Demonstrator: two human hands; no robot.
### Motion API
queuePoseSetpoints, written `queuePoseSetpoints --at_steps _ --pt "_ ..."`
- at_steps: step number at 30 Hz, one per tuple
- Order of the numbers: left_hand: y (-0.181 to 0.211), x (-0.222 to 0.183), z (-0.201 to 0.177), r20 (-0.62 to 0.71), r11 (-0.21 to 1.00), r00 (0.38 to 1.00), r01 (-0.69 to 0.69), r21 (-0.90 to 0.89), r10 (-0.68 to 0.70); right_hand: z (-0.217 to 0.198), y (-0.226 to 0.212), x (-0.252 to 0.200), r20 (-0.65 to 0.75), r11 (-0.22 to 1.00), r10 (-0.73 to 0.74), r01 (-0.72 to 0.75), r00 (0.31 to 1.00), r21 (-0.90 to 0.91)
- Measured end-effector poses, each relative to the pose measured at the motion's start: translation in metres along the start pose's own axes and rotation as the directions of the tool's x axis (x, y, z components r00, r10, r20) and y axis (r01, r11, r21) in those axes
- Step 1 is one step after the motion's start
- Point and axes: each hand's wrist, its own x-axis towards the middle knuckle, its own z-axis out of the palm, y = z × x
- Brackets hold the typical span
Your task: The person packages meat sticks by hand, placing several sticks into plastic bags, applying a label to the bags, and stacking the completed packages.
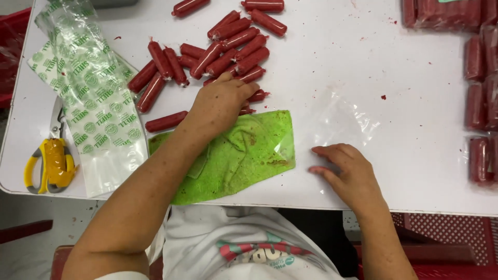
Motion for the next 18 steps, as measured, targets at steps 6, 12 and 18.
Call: queuePoseSetpoints --at_steps 6,12,18 --pt "-0.005 0.007 -0.005 -0.080 0.980 0.985 -0.144 0.137 0.155 0.013 0.012 -0.005 0.079 0.988 0.133 -0.138 0.988 0.073" --pt "0.069 -0.063 -0.037 -0.119 0.987 0.988 0.081 -0.136 -0.097 0.012 0.016 -0.007 -0.029 0.983 0.103 -0.098 0.994 0.152" --pt "0.054 -0.103 -0.043 0.164 0.923 0.940 0.328 -0.200 -0.298 -0.001 0.001 -0.017 -0.055 0.999 0.033 -0.034 0.998 -0.019"
